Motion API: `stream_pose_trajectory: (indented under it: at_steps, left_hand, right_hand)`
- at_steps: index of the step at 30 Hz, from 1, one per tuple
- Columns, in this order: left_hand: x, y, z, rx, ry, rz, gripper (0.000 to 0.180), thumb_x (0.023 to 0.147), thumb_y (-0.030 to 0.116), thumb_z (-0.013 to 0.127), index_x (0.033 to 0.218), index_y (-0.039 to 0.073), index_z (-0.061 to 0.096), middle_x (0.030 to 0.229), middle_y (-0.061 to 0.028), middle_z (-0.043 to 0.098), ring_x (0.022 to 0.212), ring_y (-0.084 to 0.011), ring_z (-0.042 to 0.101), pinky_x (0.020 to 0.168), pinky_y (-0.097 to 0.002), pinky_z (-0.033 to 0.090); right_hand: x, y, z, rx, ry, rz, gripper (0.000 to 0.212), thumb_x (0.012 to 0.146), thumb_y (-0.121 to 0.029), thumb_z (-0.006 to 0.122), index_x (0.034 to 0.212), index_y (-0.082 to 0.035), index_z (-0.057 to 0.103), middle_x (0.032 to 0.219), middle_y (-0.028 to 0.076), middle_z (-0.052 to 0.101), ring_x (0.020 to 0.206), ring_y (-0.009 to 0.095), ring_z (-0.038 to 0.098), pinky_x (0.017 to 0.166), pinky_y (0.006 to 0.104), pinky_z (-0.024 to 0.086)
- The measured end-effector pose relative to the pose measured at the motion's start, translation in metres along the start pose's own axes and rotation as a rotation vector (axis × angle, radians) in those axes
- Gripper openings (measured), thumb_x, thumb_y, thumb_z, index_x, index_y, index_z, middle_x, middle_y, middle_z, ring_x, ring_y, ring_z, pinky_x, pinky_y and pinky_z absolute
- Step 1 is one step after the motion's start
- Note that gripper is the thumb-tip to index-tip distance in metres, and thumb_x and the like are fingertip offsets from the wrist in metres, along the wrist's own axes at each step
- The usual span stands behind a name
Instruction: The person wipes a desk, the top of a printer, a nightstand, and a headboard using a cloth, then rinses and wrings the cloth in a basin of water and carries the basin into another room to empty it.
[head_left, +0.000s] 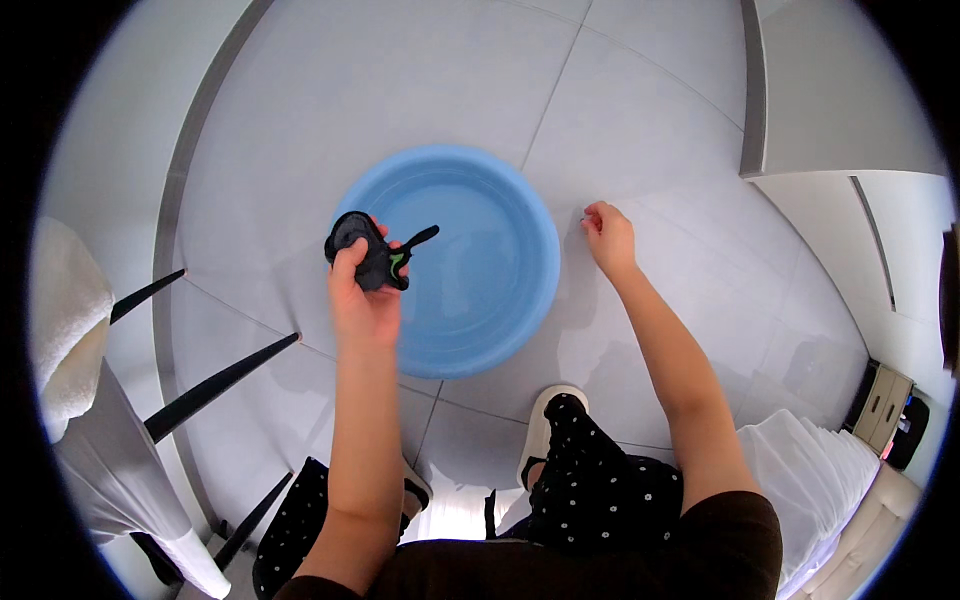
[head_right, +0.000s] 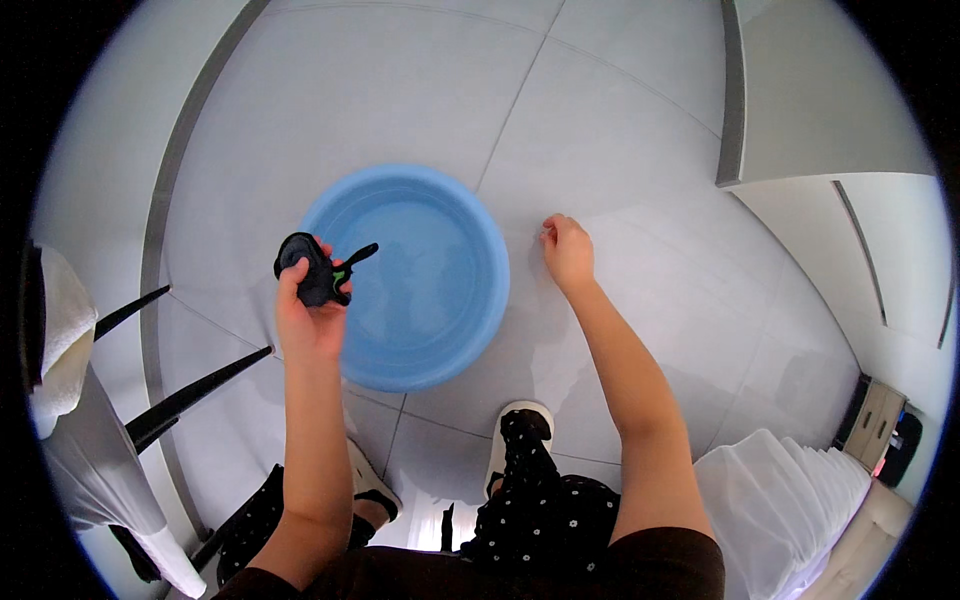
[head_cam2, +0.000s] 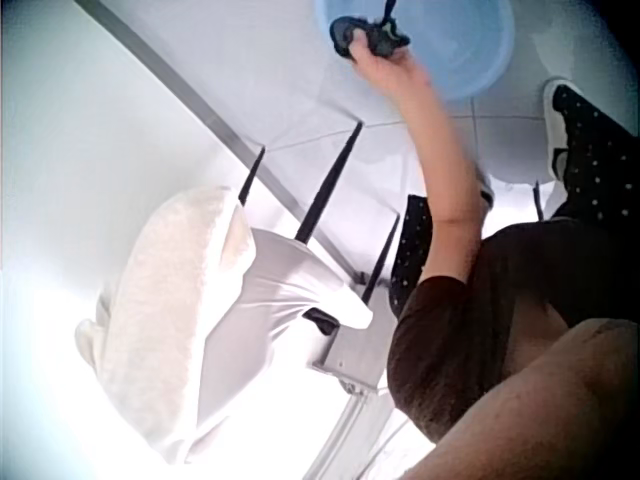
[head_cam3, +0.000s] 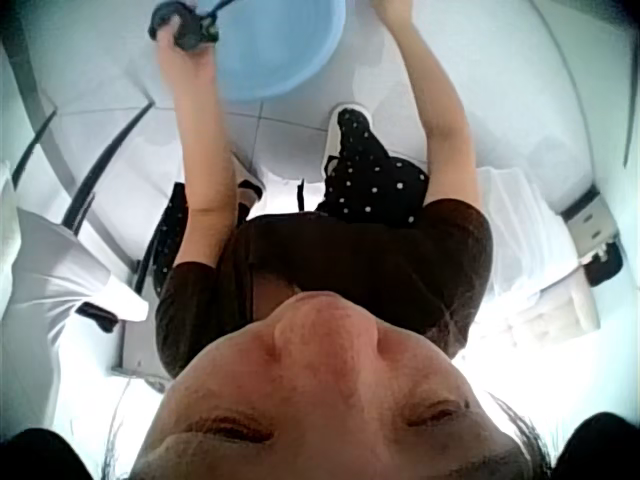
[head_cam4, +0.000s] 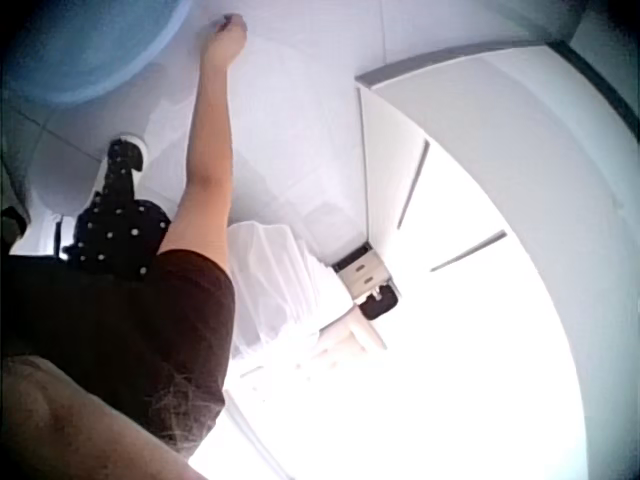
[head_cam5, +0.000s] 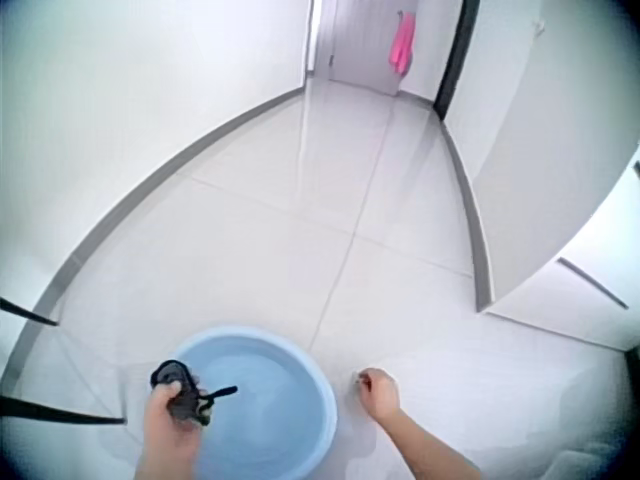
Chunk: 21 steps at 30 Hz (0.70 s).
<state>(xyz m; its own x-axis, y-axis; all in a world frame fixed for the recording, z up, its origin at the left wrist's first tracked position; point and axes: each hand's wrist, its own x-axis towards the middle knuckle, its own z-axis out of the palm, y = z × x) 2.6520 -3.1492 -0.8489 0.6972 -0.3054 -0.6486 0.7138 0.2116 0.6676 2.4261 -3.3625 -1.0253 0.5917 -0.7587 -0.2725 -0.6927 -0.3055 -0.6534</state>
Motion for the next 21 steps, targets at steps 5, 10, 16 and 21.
stream_pose_trajectory:
  at_steps: [5, 10, 16, 21]
  left_hand:
    - [0.044, -0.022, -0.014, 0.034, -0.004, -0.047, 0.033, 0.084, 0.018, 0.058, 0.114, 0.005, 0.054, 0.101, -0.0070, 0.061, 0.086, -0.0182, 0.058, 0.064, -0.0322, 0.047]
    - [0.069, -0.032, -0.023, 0.059, 0.020, -0.035, 0.032, 0.084, 0.019, 0.058, 0.113, 0.005, 0.055, 0.101, -0.0069, 0.061, 0.085, -0.0186, 0.058, 0.065, -0.0315, 0.046]
    - [0.071, -0.017, -0.037, 0.133, 0.086, -0.001, 0.030, 0.085, 0.024, 0.059, 0.109, 0.006, 0.056, 0.097, -0.0062, 0.061, 0.082, -0.0178, 0.058, 0.063, -0.0296, 0.045]
    - [0.084, 0.038, -0.080, 0.491, 0.299, 0.079, 0.044, 0.085, 0.050, 0.062, 0.085, 0.006, 0.058, 0.068, -0.0042, 0.059, 0.054, -0.0135, 0.055, 0.044, -0.0262, 0.037]
  right_hand:
    - [0.034, 0.035, 0.043, -0.146, -0.048, 0.017, 0.013, 0.075, -0.002, 0.066, 0.085, -0.002, 0.059, 0.084, 0.014, 0.063, 0.079, 0.030, 0.061, 0.070, 0.0388, 0.049]
    - [0.048, 0.047, 0.067, -0.262, -0.165, 0.027, 0.011, 0.077, -0.006, 0.065, 0.082, -0.002, 0.056, 0.085, 0.016, 0.061, 0.079, 0.034, 0.059, 0.070, 0.0426, 0.047]
    - [0.039, 0.033, 0.076, -0.231, -0.098, 0.023, 0.005, 0.080, -0.004, 0.059, 0.082, -0.002, 0.055, 0.088, 0.015, 0.062, 0.081, 0.027, 0.062, 0.070, 0.0383, 0.049]
    - [0.043, -0.013, 0.040, 0.567, -0.110, 0.422, 0.007, 0.082, -0.004, 0.054, 0.088, -0.001, 0.056, 0.075, 0.007, 0.058, 0.067, 0.014, 0.056, 0.062, 0.0268, 0.045]
